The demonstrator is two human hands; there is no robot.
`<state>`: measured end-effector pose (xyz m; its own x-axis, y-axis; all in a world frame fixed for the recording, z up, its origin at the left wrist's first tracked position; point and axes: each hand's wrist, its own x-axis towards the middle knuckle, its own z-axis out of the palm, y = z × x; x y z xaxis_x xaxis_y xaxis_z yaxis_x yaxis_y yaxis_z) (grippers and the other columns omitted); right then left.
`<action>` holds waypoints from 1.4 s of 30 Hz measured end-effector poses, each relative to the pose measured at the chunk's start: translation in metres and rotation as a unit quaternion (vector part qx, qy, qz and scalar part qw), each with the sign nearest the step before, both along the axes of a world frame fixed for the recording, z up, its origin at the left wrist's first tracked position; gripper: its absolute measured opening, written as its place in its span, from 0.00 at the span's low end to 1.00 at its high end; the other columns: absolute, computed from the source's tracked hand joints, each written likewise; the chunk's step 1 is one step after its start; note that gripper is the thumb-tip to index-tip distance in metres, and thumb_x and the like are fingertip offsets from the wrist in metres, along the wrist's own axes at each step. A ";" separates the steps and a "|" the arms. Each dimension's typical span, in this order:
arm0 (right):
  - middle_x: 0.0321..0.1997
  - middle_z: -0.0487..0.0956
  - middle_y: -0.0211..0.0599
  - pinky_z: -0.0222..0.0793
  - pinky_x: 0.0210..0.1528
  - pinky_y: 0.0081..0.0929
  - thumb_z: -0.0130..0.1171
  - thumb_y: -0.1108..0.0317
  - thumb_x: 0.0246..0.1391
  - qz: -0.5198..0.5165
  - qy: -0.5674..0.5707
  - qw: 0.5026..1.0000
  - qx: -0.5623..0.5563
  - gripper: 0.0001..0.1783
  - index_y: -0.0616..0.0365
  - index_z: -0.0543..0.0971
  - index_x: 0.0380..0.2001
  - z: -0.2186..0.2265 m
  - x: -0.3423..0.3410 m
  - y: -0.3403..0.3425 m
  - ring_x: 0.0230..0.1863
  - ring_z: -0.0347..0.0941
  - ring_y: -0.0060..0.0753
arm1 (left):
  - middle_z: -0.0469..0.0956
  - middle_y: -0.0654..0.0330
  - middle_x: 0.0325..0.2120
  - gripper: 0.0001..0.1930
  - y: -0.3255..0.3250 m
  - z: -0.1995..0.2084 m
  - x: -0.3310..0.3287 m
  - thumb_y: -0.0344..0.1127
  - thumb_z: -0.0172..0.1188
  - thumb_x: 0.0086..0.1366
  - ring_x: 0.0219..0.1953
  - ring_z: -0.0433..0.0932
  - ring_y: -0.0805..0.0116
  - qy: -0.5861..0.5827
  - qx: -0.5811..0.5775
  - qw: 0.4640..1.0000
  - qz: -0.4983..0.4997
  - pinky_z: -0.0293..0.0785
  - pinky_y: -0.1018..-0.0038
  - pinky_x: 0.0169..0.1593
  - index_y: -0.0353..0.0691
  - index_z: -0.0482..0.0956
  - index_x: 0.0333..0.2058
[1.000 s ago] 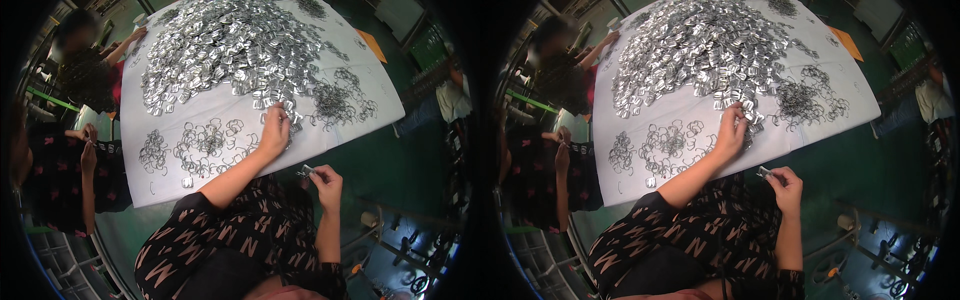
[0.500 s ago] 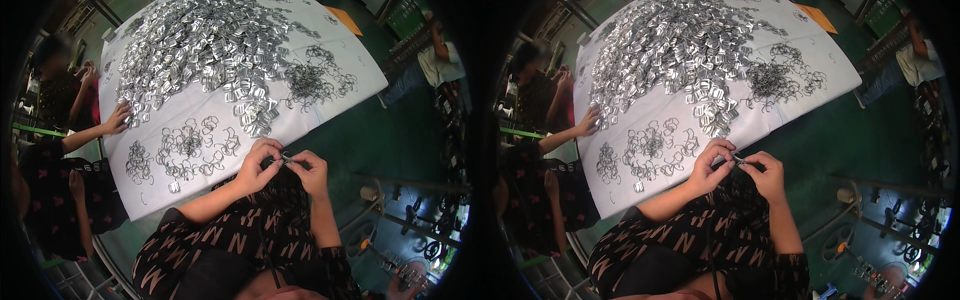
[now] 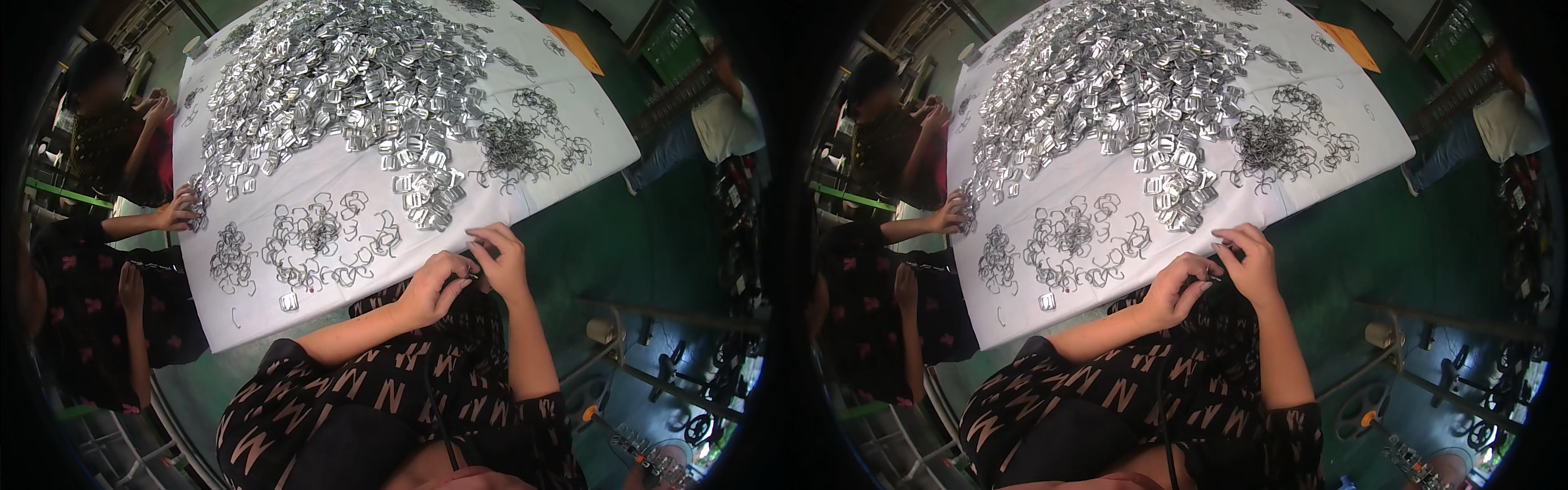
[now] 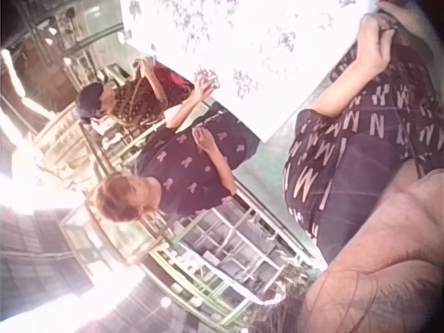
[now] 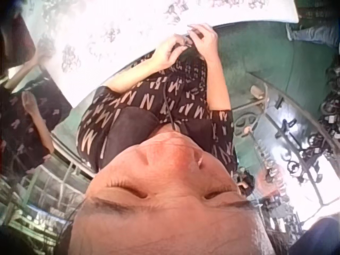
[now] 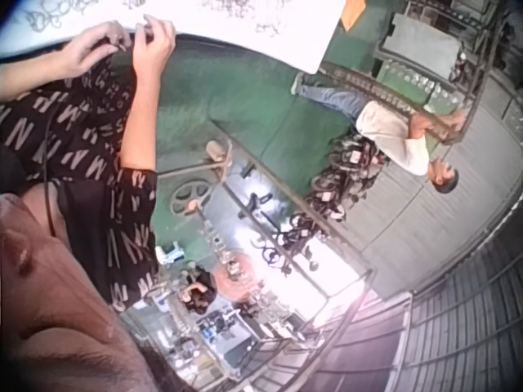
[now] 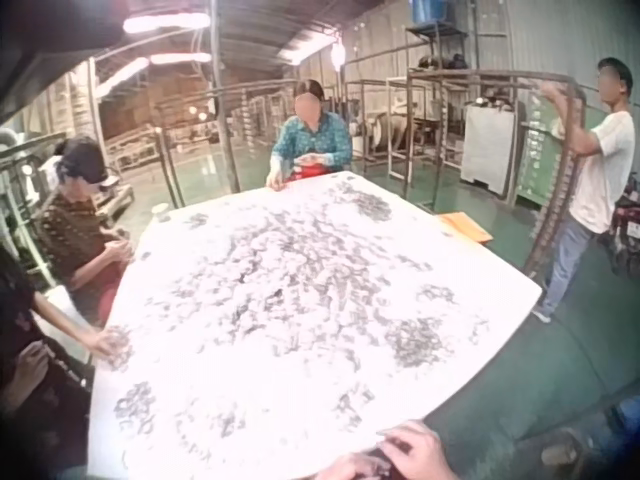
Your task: The person sits at a table and repeatedly picks up small metal hooks and rectangular metal plates. They insert the hooks into the plates and place the assembled pieces onto a hanging rack nearby.
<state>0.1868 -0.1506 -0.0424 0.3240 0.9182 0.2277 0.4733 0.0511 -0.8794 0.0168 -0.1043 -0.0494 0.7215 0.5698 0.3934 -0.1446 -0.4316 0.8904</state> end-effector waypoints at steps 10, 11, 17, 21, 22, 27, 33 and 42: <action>0.30 0.77 0.41 0.71 0.34 0.31 0.63 0.73 0.49 -0.042 -0.209 0.976 0.041 0.10 0.65 0.80 0.36 -0.028 -0.007 0.062 0.30 0.76 0.41 | 0.75 0.49 0.39 0.09 -0.005 0.003 0.000 0.17 0.53 0.61 0.43 0.77 0.59 -0.016 -0.029 0.999 -0.003 0.72 0.69 0.49 0.36 0.65 0.36; 0.29 0.78 0.40 0.72 0.33 0.30 0.62 0.74 0.51 -0.059 -0.125 0.990 0.008 0.09 0.66 0.80 0.36 -0.022 -0.005 0.058 0.30 0.77 0.38 | 0.75 0.49 0.39 0.09 -0.004 0.004 -0.001 0.18 0.53 0.62 0.43 0.77 0.59 -0.012 -0.030 0.999 0.001 0.72 0.69 0.49 0.35 0.65 0.36; 0.29 0.80 0.34 0.72 0.31 0.19 0.57 0.76 0.57 -0.031 0.275 0.960 -0.036 0.05 0.69 0.78 0.34 0.002 0.007 0.005 0.28 0.77 0.21 | 0.76 0.50 0.37 0.08 -0.001 -0.001 0.006 0.18 0.53 0.63 0.42 0.78 0.61 -0.010 -0.056 0.997 0.044 0.72 0.71 0.48 0.35 0.65 0.37; 0.31 0.78 0.31 0.69 0.33 0.16 0.59 0.78 0.56 -0.025 0.195 0.980 0.028 0.03 0.68 0.78 0.33 0.006 0.002 -0.026 0.30 0.74 0.20 | 0.76 0.53 0.35 0.08 -0.002 -0.001 0.011 0.19 0.54 0.62 0.40 0.78 0.61 -0.004 -0.040 0.997 0.059 0.73 0.71 0.46 0.35 0.66 0.37; 0.31 0.76 0.32 0.67 0.34 0.16 0.60 0.78 0.54 -0.030 0.136 0.990 0.022 0.03 0.68 0.78 0.32 0.012 -0.001 -0.029 0.31 0.72 0.19 | 0.76 0.53 0.34 0.09 -0.003 -0.003 0.011 0.19 0.55 0.61 0.40 0.77 0.60 0.009 -0.031 0.998 0.061 0.73 0.71 0.45 0.35 0.66 0.37; 0.30 0.77 0.33 0.65 0.31 0.17 0.61 0.79 0.52 -0.056 0.137 0.988 0.047 0.03 0.68 0.78 0.31 0.014 -0.013 -0.037 0.29 0.70 0.19 | 0.75 0.53 0.34 0.10 -0.009 -0.001 0.008 0.21 0.60 0.59 0.37 0.75 0.56 0.049 0.016 0.996 0.077 0.72 0.68 0.41 0.37 0.70 0.37; 0.30 0.77 0.35 0.65 0.32 0.18 0.61 0.80 0.51 -0.067 0.089 0.993 0.050 0.03 0.68 0.77 0.30 0.011 -0.020 -0.041 0.29 0.70 0.22 | 0.74 0.53 0.35 0.11 -0.008 -0.008 0.003 0.23 0.62 0.56 0.39 0.74 0.51 0.081 -0.001 0.995 0.059 0.70 0.65 0.43 0.37 0.71 0.36; 0.32 0.75 0.36 0.69 0.34 0.20 0.59 0.81 0.53 -0.072 0.132 0.988 0.039 0.03 0.70 0.76 0.30 0.006 -0.015 -0.056 0.32 0.71 0.25 | 0.77 0.56 0.35 0.07 0.042 0.007 -0.032 0.24 0.64 0.53 0.39 0.77 0.53 0.110 0.111 0.975 0.155 0.73 0.64 0.45 0.37 0.76 0.32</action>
